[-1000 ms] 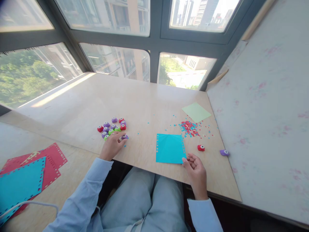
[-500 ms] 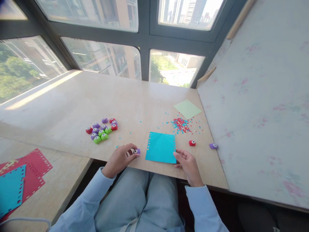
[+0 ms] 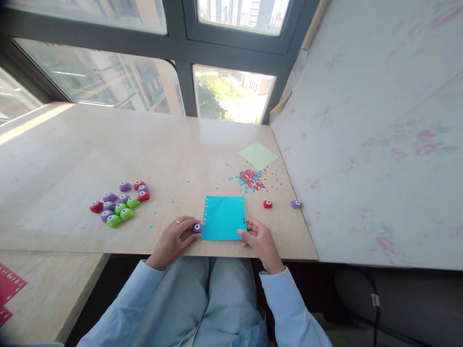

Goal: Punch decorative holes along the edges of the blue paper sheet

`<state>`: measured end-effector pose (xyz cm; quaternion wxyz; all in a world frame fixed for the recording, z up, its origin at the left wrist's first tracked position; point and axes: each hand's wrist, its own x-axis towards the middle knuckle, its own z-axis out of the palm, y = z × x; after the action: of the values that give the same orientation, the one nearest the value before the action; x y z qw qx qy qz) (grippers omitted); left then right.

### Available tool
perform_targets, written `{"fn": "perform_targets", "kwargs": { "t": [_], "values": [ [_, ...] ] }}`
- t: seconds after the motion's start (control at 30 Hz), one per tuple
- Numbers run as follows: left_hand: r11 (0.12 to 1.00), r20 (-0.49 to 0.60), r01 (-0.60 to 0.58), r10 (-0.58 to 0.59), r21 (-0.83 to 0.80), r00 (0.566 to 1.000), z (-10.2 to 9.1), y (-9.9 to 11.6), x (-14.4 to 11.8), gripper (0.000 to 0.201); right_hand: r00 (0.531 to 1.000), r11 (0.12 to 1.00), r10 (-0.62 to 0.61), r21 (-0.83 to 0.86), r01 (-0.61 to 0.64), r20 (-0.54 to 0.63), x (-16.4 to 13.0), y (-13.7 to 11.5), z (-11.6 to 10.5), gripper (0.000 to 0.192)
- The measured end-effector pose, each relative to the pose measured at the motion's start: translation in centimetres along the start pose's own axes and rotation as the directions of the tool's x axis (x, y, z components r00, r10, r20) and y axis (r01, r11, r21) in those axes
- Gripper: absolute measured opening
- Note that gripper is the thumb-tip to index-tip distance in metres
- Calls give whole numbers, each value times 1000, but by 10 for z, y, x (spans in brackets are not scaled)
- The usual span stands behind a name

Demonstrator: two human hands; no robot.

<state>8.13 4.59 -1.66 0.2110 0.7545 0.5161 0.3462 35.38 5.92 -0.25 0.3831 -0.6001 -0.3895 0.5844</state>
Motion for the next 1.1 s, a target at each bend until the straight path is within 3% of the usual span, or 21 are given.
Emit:
{"fn": "perform_targets", "kwargs": {
  "t": [0.1,0.2,0.33,0.5,1.1],
  "values": [
    [999,-23,-39,39,13,999,1,-3,-2,20,997,996,-47,78,51,-58,-9,3,6,62],
    [1000,-32,-30,30,9,999,2,-4,-3,19,990,954,-80,278,110,-117,-23,4,20,58],
    [1000,-19,3,-3,3,1000,3,-4,-3,19,999,890,-18,456,32,-35,-35,2,42,45],
    [999,-8,27,-27,-25,1000,3,-1,-3,19,991,911,63,412,-9,-117,-26,1,58,44],
    [997,-39,52,-54,-56,998,3,-1,-4,21,983,957,31,289,24,-183,-12,2,94,36]
  ]
}}
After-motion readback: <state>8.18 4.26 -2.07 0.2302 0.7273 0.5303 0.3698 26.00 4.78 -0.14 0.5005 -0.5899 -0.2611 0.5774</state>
